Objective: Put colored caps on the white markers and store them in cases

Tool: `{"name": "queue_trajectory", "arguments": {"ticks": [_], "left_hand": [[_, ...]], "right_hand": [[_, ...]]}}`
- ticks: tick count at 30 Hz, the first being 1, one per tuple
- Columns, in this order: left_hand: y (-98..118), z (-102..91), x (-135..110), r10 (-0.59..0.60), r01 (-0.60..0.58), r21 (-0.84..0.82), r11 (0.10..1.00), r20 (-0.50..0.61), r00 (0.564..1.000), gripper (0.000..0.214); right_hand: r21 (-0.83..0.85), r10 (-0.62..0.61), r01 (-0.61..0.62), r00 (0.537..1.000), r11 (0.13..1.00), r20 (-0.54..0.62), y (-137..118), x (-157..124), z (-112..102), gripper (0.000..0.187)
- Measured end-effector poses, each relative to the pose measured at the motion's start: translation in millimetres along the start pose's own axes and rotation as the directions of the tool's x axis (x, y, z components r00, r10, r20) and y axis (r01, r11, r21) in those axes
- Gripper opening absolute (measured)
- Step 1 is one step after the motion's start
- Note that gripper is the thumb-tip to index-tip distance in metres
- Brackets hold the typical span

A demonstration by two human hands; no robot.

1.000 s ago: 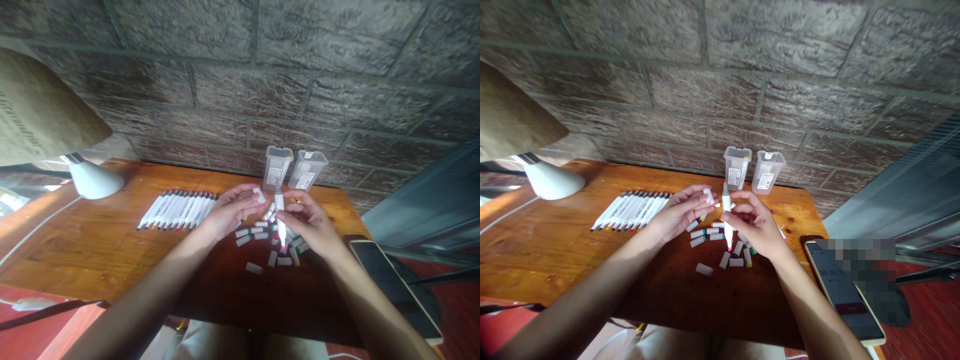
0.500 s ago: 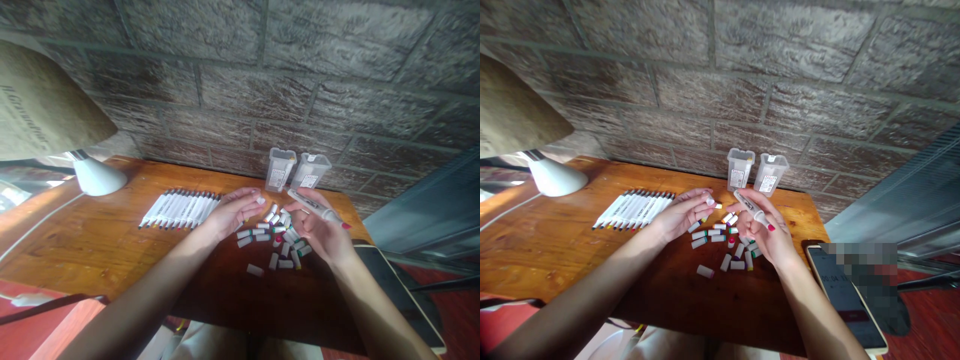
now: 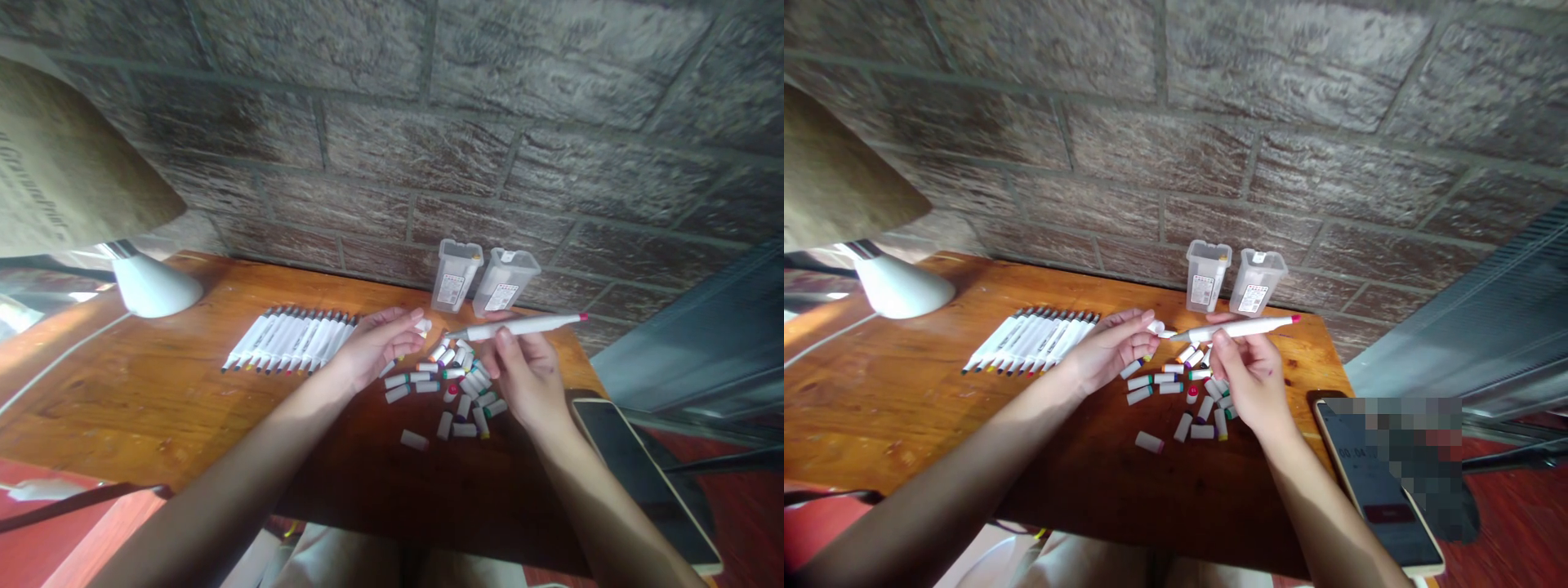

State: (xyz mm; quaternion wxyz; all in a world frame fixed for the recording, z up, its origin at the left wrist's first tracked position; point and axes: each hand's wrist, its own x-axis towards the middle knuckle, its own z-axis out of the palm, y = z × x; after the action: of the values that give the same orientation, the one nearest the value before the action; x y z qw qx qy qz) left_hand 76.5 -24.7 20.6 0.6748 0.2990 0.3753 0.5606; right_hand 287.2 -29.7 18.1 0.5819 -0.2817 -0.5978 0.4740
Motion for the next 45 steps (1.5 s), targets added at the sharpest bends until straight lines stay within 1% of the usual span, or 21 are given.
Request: {"name": "queue_trajectory", "arguments": {"ticks": [2, 4, 6, 8, 11, 14, 20, 26, 29, 36, 41, 43, 45], "left_hand": [[0.2, 0.3, -0.7, -0.002, 0.002, -0.004, 1.000, 0.006, 1.000, 0.029], [0.2, 0.6, -1.2, 0.000, 0.000, -0.001, 1.000, 0.022, 1.000, 0.031], [0.2, 0.5, -1.4, 0.004, -0.004, 0.016, 1.000, 0.041, 0.999, 0.032], [0.1, 0.1, -1.3, 0.007, -0.009, 0.040, 0.999, 0.056, 0.998, 0.034], [0.2, -1.2, -0.7, 0.008, -0.012, 0.069, 0.998, 0.062, 0.998, 0.036], [-0.2, -2.0, -0.3, -0.008, 0.004, 0.077, 0.997, 0.048, 0.999, 0.037], [-2.1, -2.0, 1.1, -0.033, 0.029, 0.081, 0.996, 0.047, 0.998, 0.038], [-3.7, -4.1, 1.4, -0.040, 0.033, 0.096, 0.995, 0.074, 0.996, 0.033], [-4.2, -4.1, 0.7, -0.041, 0.034, 0.084, 0.996, 0.082, 0.996, 0.030], [1.5, -4.6, 1.3, -0.088, 0.087, 0.022, 0.996, 0.046, 0.995, 0.018], [2.9, -4.9, 0.2, -0.116, 0.117, 0.001, 0.993, 0.085, 0.990, 0.014], [2.3, -4.4, -0.7, -0.129, 0.130, -0.006, 0.991, 0.104, 0.986, 0.013], [1.8, -3.8, -1.4, -0.145, 0.147, -0.011, 0.989, 0.115, 0.983, 0.013]], "right_hand": [[-0.108, -0.050, 0.045, 0.998, 0.993, -0.048, -2.5, -2.3, 1.7, 0.019], [-0.246, -0.116, 0.096, 0.991, 0.964, -0.069, -5.0, -5.2, 4.1, 0.016], [-0.369, -0.195, 0.164, 0.980, 0.915, -0.047, -5.6, -8.5, 6.3, 0.011], [-0.453, -0.268, 0.239, 0.964, 0.859, 0.002, -3.8, -11.6, 7.7, 0.009], [-0.515, -0.319, 0.297, 0.946, 0.804, 0.047, 0.2, -14.8, 8.6, 0.015], [-0.542, -0.319, 0.299, 0.946, 0.786, 0.059, 1.3, -15.5, 9.3, 0.020], [-0.570, -0.294, 0.284, 0.953, 0.771, 0.076, -3.5, -14.0, 11.5, 0.020], [-0.620, -0.314, 0.353, 0.933, 0.701, 0.177, -8.4, -12.8, 13.9, 0.017], [-0.652, -0.323, 0.368, 0.926, 0.663, 0.193, -10.6, -12.5, 15.0, 0.018], [-0.704, -0.382, 0.358, 0.915, 0.614, 0.133, -8.6, -10.4, 7.4, 0.015], [-0.669, -0.436, 0.358, 0.898, 0.651, 0.057, -6.6, -11.1, 4.6, 0.017], [-0.646, -0.444, 0.366, 0.895, 0.670, 0.046, -6.6, -13.2, 6.3, 0.019], [-0.630, -0.428, 0.361, 0.903, 0.688, 0.050, -6.8, -15.6, 8.6, 0.020]]}}
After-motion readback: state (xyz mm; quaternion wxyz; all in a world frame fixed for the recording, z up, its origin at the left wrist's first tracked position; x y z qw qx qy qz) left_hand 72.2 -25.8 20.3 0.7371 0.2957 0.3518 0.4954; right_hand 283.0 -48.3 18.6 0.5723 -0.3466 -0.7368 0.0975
